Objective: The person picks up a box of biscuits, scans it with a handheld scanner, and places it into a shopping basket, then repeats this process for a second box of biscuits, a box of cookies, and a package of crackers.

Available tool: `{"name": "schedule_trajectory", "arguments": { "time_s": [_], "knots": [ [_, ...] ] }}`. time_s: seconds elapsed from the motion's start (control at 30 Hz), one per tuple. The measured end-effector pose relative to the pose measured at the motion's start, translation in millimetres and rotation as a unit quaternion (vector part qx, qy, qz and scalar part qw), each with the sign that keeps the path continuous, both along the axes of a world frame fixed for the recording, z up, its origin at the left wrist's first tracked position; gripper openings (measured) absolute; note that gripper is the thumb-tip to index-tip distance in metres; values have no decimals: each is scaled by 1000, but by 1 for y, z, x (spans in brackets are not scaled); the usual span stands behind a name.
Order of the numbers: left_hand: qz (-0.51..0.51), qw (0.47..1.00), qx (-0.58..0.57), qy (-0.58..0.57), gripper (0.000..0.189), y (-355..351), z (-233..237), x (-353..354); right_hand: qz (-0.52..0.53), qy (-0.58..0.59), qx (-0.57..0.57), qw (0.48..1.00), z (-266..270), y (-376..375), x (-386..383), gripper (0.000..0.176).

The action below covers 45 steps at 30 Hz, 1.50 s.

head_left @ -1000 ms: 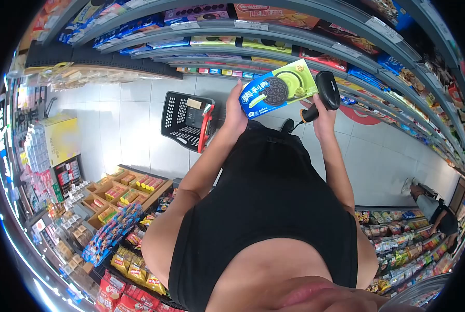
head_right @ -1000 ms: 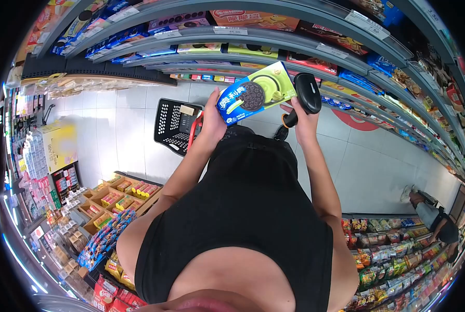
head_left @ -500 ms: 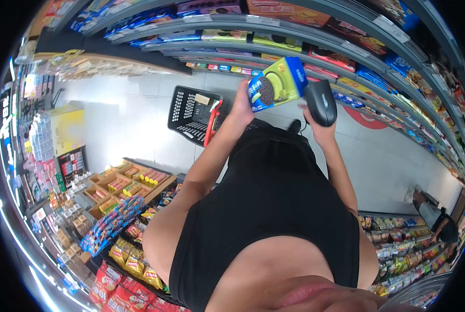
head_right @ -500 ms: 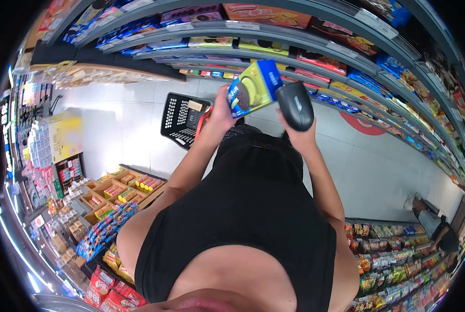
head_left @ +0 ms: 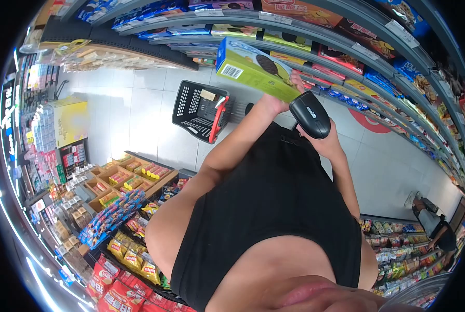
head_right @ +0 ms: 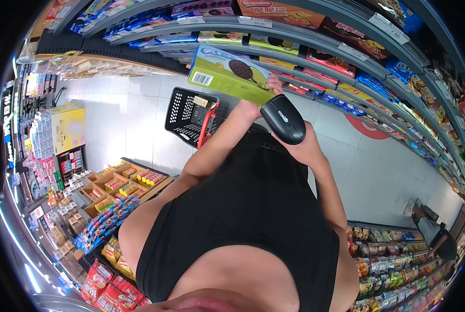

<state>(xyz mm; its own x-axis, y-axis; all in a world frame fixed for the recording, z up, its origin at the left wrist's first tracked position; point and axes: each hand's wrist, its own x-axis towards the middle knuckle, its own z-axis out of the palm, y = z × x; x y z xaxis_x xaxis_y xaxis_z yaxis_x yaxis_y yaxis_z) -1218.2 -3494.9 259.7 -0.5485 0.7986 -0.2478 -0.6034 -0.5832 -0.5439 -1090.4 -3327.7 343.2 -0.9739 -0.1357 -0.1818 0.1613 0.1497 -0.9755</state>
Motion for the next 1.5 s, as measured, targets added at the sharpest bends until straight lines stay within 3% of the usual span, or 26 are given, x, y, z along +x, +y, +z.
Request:
{"name": "schedule_trajectory", "arguments": {
  "time_s": [0.2,0.3,0.37,0.4,0.47,0.5,0.57,0.6,0.73,0.87,0.97,1.03,1.07,1.1,1.13,1.27,1.5],
  "knots": [
    [-23,989,94,108,34,-3,19,-3,32,42,20,998,27,-9,-2,24],
    [-61,960,158,223,38,-6,22,-2,68,29,13,997,30,-6,-1,27],
    [-121,937,152,290,57,-10,16,-3,113,96,69,986,7,3,6,48],
    [-134,930,109,324,59,-15,21,0,135,130,97,978,-2,8,9,58],
    [-145,896,19,420,64,-24,22,5,172,181,113,962,-11,15,8,63],
    [-147,880,-99,440,65,-32,35,13,191,207,121,952,-13,17,8,66],
    [-156,834,-179,499,66,-46,53,19,179,191,99,960,-14,18,11,67],
    [-142,840,-200,484,66,-48,61,25,174,182,88,964,-14,18,12,67],
    [-134,845,-235,462,66,-52,57,33,149,138,48,978,-10,17,10,56],
    [-143,836,-76,524,66,-49,41,15,97,131,40,986,-1,10,5,38],
    [-32,909,-11,415,65,-34,21,7,52,84,54,994,-17,12,10,37],
    [44,960,-3,277,50,-30,10,6,39,-6,9,999,-18,10,5,37],
    [72,985,-20,155,44,-28,7,7,40,-8,-7,999,-13,8,2,35],
    [97,994,-36,31,39,-27,3,8,38,-18,-22,999,-13,7,1,35],
    [105,992,-61,-23,30,-27,-6,3,36,-29,-38,998,-14,7,1,35],
    [138,933,-329,-41,37,-25,3,2,35,-50,-28,998,-13,3,-2,34],
    [148,924,-352,26,45,-26,-22,10,65,-21,-11,998,-4,-7,-7,35]
  ]
}}
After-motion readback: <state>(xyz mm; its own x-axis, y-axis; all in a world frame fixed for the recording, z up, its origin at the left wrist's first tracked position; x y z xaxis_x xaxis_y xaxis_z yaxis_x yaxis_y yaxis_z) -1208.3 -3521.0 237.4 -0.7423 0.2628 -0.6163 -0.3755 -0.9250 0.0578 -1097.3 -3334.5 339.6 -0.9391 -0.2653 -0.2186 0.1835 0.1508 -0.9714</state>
